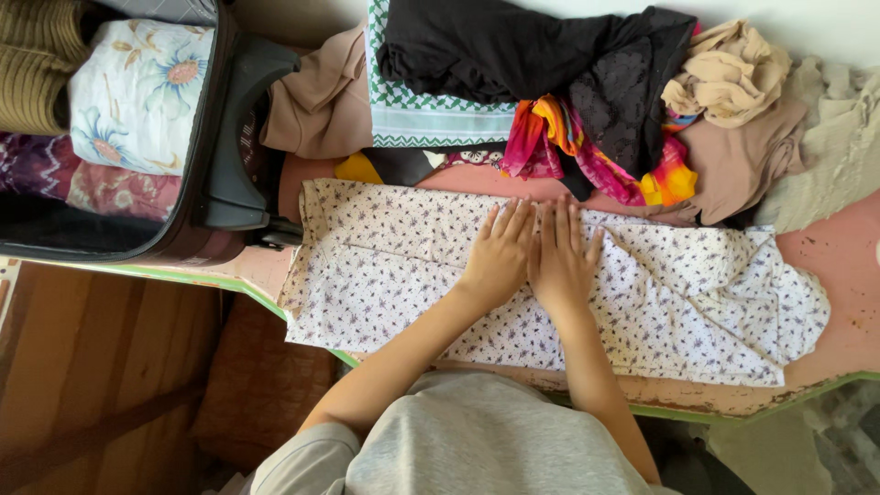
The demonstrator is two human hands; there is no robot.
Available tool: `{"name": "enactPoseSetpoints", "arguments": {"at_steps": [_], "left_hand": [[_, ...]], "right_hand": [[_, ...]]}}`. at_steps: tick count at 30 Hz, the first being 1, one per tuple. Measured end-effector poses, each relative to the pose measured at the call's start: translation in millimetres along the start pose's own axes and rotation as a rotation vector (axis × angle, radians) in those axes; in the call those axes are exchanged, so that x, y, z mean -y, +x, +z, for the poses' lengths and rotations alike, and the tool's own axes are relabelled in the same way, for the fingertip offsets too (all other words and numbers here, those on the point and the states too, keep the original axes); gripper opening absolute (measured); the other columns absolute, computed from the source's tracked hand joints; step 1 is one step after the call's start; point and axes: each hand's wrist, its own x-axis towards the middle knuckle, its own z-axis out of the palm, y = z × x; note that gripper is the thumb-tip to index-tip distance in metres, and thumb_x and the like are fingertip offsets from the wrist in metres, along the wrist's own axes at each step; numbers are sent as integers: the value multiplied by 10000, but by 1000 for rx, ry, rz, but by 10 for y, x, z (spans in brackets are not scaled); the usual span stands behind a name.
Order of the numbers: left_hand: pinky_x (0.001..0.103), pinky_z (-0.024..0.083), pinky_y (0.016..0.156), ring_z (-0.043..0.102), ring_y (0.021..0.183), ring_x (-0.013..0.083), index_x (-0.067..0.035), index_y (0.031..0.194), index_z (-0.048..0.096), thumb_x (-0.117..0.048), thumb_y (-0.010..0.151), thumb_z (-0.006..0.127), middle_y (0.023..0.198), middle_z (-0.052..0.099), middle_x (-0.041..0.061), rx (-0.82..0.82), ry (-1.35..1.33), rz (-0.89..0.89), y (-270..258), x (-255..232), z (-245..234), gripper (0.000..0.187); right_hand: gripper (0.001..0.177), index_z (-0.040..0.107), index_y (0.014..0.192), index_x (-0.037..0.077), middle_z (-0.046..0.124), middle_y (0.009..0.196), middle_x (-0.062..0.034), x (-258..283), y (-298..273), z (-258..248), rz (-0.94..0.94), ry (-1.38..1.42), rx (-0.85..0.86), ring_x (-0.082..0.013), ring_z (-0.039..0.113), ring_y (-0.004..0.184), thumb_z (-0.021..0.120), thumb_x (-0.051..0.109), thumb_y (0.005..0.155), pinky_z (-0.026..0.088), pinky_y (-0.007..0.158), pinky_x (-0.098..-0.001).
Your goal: The person folds a shirt on a flat surface and then places the folded shirt into an open suitcase next to other clothes.
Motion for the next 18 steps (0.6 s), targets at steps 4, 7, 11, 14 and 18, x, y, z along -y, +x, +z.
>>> {"name": "enactPoseSetpoints", "arguments": {"at_steps": [4,7,11,14,18], "left_hand": [[471,172,1272,245,1560,324,55,1556,342,-248,1029,436,1662,294,202,-139,-61,-32,27,-3,249,615],[458,153,1292,237,1578,286,-35,1597,336,-251,1030,406,1680,303,130,-91,-108,2,10,29,279,611],[490,105,1261,187,1561,250,-100,1603,260,-309,1045,375,1668,249,91,45,-39,-50,23,136,80,608],[463,66,1230,111,1539,223,-106,1599,134,-368,1034,306,1691,141,67,140,43,-205,-54,387,-162,646],[457,57,1260,115,1554,242,-100,1616,130,-414,1081,236,1687,167,53,201,130,-447,-357,915,-497,629]], "right_hand": [[596,347,1602,43,273,1698,-97,-45,-77,71,20,87,-26,-228,240,1570,409,273,1056,84,1240,-593],[611,347,1601,32,289,1690,-91,-28,-66,94,22,40,-25,-218,254,1573,430,259,1040,75,1253,-583],[614,345,1600,40,293,1697,-96,-25,-56,97,34,72,-22,-231,253,1568,428,259,1033,95,1244,-583],[631,341,1607,51,294,1694,-88,-27,-71,81,32,75,-20,-231,255,1561,427,268,1021,101,1240,-587],[620,342,1607,71,308,1686,-80,-24,-57,82,36,81,-31,-224,261,1559,432,290,1034,105,1246,-590]]}}
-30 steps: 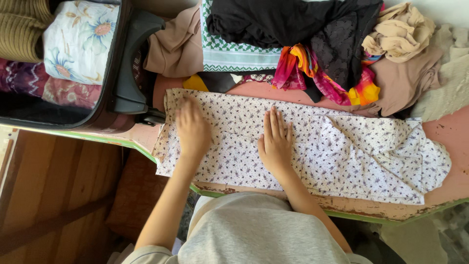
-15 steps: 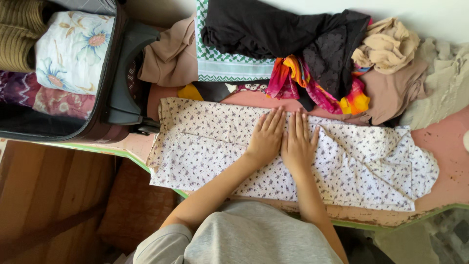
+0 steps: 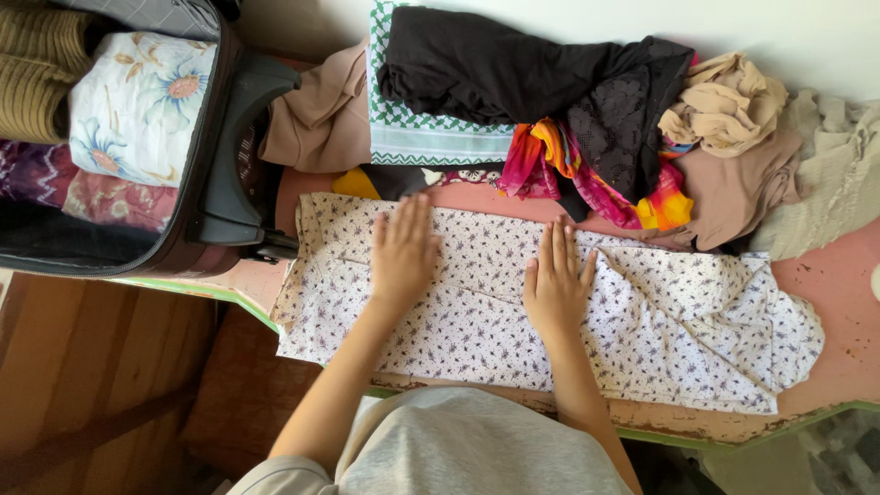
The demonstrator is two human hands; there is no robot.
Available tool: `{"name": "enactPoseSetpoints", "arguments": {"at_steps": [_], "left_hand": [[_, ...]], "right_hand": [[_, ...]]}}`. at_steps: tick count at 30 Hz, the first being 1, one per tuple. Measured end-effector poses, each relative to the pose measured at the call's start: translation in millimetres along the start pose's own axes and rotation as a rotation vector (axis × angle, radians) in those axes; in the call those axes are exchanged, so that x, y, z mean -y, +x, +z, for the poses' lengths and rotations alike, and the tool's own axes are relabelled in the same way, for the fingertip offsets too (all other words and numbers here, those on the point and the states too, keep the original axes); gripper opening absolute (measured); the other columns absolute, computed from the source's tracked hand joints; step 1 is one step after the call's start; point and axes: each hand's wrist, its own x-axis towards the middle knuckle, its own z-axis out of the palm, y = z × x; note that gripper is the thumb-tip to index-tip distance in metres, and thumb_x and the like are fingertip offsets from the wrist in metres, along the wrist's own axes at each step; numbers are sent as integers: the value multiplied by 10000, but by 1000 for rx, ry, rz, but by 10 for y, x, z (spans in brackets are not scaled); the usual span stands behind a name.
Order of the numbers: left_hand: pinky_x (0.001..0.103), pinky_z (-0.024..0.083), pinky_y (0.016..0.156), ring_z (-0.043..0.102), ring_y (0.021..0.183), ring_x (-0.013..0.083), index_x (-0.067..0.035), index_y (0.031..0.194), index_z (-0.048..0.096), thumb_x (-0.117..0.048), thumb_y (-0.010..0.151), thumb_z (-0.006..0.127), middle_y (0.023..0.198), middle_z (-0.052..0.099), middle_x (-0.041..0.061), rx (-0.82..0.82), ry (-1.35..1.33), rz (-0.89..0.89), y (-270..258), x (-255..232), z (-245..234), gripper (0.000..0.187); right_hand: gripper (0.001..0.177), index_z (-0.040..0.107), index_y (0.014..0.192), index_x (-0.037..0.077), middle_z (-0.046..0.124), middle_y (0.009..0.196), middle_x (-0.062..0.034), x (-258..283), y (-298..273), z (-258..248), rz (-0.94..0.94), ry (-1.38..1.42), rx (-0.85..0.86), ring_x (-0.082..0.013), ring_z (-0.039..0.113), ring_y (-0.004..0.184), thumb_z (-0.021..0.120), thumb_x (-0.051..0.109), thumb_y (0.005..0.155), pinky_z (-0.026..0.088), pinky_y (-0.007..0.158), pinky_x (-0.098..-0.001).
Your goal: The person folds a shirt on a flat surface and then places the folded shirt into an open suitcase next to other clothes.
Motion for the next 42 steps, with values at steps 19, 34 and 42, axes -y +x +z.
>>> {"name": "enactPoseSetpoints", "arguments": {"at_steps": [19,34,42], "left_hand": [[554,258,1257,284,1542,340,78,1231,524,-61,949,516,1667,309,212,-214,-131,-7,-208,-207,242,315],[459,116,1235,188,1530,258,-39,1585,214,-308,1038,352,1658,228,124,-238,-199,339,-192,-675,365,625],[470,203,1230,270,1504,317,9,1569,254,-219,1052,417,1634,300,164,-260,-38,-37,-499,694,22,588]], "right_hand": [[621,350,1595,51,310,1684,-98,1,0,16,-19,-23,-5,-237,266,1560,448,278,1025,120,1238,-593],[602,358,1598,60,303,1684,-82,-15,-17,12,3,18,11,-233,261,1556,457,228,1028,118,1239,-593],[604,374,1596,45,338,1677,-101,-12,-22,9,-25,6,-25,-239,281,1563,471,209,1023,139,1238,-611]]}}
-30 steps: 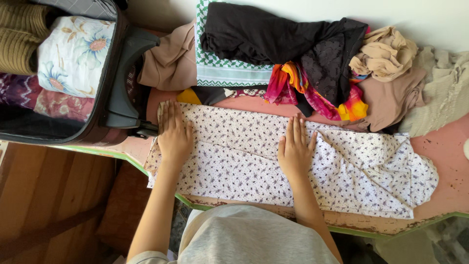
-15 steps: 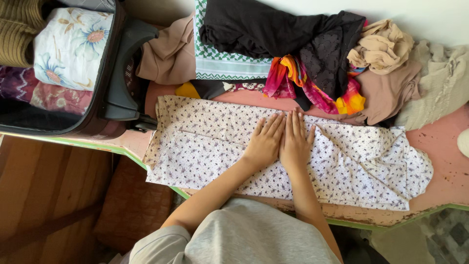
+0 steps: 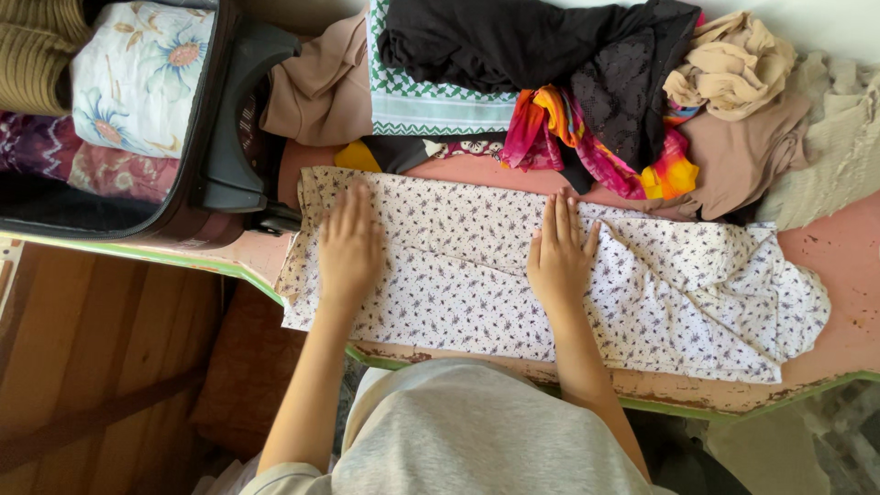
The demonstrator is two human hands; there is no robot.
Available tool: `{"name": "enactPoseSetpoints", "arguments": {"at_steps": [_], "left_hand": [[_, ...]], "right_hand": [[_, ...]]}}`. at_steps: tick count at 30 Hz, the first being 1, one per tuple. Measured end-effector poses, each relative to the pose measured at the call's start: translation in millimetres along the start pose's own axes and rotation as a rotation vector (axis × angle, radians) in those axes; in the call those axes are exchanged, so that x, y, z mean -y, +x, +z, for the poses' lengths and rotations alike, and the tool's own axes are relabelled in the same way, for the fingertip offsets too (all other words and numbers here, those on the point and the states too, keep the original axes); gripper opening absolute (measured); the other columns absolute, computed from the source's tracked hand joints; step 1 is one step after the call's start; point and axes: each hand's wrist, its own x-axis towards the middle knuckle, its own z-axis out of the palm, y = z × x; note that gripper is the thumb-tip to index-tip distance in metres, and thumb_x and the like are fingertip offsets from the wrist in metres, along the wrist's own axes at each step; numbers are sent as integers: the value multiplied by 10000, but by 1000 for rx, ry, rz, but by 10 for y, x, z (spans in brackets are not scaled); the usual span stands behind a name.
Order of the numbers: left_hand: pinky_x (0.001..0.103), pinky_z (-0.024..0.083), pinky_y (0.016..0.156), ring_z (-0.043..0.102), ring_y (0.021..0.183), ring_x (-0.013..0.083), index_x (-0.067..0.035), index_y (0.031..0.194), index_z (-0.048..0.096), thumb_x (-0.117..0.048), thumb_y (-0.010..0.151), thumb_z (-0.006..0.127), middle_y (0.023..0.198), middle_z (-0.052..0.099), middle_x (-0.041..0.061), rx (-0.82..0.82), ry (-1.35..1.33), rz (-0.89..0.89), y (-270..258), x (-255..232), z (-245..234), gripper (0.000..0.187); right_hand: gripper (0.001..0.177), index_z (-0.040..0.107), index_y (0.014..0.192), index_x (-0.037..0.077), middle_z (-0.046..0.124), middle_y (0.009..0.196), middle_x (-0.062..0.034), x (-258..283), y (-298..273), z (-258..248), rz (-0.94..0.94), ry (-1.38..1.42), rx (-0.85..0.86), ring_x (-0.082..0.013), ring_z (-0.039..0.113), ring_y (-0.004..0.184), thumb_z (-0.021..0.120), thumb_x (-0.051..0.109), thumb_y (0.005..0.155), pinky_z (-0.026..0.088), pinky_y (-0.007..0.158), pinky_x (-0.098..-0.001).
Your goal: The person folds a shirt on a flat surface and then places the folded shirt into an open suitcase next to other clothes.
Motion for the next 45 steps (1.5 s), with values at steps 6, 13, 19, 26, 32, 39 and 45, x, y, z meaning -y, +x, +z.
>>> {"name": "enactPoseSetpoints", "arguments": {"at_steps": [6,13,19,26,32,39,45], "left_hand": [[469,335,1217,426,1459,352,-21,1215,400,-119,1005,475,1572,428,186,-150,-3,23,-88,43,32,244],[459,293,1244,425,1459,317,66,1487,449,-24,939,455,1565,449,198,39,-413,292,-536,-1341,359,555],[449,67,1254,177,1547,266,-82,1597,246,-262,1031,366,1673,213,108,129,-137,347,-489,-1154,247,606],[434,49,1236,59,1540,203,-179,1612,99,-386,1069,279,1696,89,5,376,93,-120,-529,-206,-110,609],[465,155,1254,203,1534,307,-48,1584,298,-280,1042,378,1650,297,133,-14,-45,-136,-710,213,-132,595],[473,231,1295,257,1556,295,44,1535,429,-50,1026,406,1654,341,172,-22,-148,141,-674,-851,214,518],[486,87,1210,247,1497,276,-83,1578,283,-377,1051,265,1643,303,112,15,-89,256,-595,-747,159,604]], "right_hand": [[612,349,1597,54,292,1682,-120,3,-19,-34,-8,94,18,-264,263,1556,470,198,1014,118,1215,-630],[600,235,1635,143,129,1738,-63,551,-507,-81,-106,126,118,-210,153,1591,403,253,1069,-9,1256,-639],[605,253,1623,70,213,1707,-90,513,-511,-175,-153,181,204,-270,218,1551,377,281,1069,59,1243,-562],[588,344,1604,110,300,1680,-88,454,-537,-248,-126,124,108,-268,281,1547,409,323,1059,139,1257,-526],[597,332,1604,94,285,1684,-99,459,-556,-230,-128,103,109,-270,270,1553,413,317,1056,133,1256,-536],[610,214,1629,64,175,1727,-101,775,-534,-115,-252,256,128,-251,167,1587,395,311,1101,64,1297,-564],[648,228,1587,86,145,1679,-84,776,-447,-164,-311,51,311,-241,139,1524,348,434,1054,21,1217,-552]]}}
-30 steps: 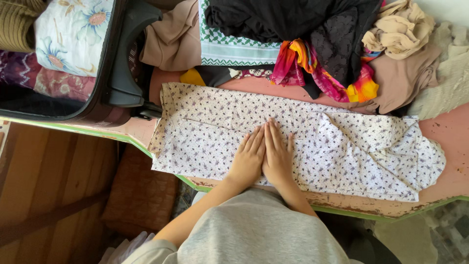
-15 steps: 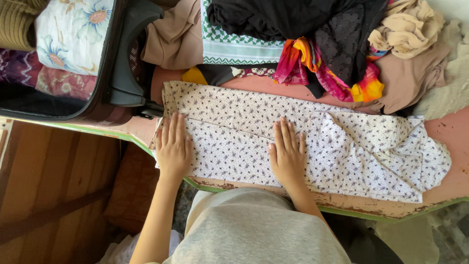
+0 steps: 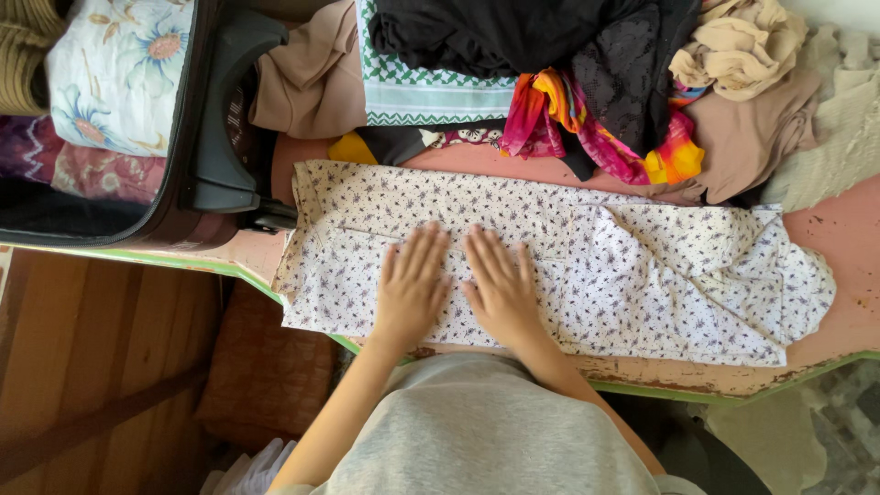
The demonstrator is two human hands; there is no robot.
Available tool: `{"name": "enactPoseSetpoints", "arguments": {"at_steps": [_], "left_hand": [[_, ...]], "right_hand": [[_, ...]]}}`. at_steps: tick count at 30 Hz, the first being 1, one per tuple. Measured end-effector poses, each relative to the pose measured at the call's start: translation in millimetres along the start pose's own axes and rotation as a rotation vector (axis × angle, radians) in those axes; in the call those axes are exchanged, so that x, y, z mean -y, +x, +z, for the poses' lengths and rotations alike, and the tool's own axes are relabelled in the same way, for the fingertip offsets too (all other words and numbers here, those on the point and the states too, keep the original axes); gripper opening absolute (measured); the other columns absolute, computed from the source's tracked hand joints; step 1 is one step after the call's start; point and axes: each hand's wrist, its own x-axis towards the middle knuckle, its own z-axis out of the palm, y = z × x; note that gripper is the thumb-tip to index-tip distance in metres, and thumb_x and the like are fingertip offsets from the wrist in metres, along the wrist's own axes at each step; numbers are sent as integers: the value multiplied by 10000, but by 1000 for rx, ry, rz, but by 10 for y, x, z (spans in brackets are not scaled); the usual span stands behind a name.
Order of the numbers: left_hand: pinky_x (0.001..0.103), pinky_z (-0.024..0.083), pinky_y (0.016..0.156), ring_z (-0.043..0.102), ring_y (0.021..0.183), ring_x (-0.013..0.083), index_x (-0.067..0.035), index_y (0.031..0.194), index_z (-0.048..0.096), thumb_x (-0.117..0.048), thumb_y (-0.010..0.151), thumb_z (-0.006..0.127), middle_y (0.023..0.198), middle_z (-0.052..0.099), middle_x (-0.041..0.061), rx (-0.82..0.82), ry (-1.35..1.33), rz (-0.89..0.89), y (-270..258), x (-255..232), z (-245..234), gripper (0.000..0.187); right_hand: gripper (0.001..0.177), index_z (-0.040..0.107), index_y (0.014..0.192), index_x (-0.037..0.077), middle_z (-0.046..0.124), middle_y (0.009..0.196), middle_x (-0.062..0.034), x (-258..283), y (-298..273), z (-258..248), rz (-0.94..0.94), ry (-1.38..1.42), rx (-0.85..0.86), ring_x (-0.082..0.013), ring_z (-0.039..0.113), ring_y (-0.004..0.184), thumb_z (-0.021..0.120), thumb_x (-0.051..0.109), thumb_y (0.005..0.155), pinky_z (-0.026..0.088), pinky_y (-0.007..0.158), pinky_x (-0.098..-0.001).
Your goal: The person folds a shirt on a flat surface and then places the folded shirt into an open suitcase next to other clothes.
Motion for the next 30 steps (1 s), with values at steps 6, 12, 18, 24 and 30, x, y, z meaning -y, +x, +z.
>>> {"name": "enactPoseSetpoints", "arguments": {"at_steps": [6,12,18,24,30], "left_hand": [[475,150,1246,242,1531,286,-103,1604,297,-299,1069,320,1664,288,96,-59,4,-257,51,587,-133,570],[433,214,1319,247,1595,260,-35,1520,363,-103,1007,474,1718,296,102,143,447,-125,423,260,128,530],[432,178,1336,225,1613,252,-54,1635,265,-171,1045,371,1712,271,99,-19,-120,31,698,-133,335,611],[466,34,1253,91,1555,238,-110,1622,112,-422,1079,202,1715,157,59,160,71,-81,823,464,106,633],[558,50,1240,145,1542,262,-173,1613,184,-320,1061,280,1663,231,10,113,101,-196,795,673,-54,580]], "right_hand": [[624,192,1631,112,113,1714,-107,-554,36,-13,259,139,-155,-261,112,1585,244,418,1090,85,1300,-450],[627,173,1617,6,113,1710,-180,-309,260,125,131,90,-159,-302,84,1571,340,335,1109,79,1287,-500],[636,148,1613,60,95,1707,-100,-155,496,23,110,-6,-17,-216,73,1567,327,320,1061,32,1269,-475],[618,146,1624,83,81,1716,-77,-701,472,-126,296,-12,27,-215,77,1561,271,367,1089,56,1262,-436],[624,195,1599,-11,100,1700,-158,-754,445,30,301,9,-142,-289,114,1578,331,332,1096,97,1282,-429]]}}
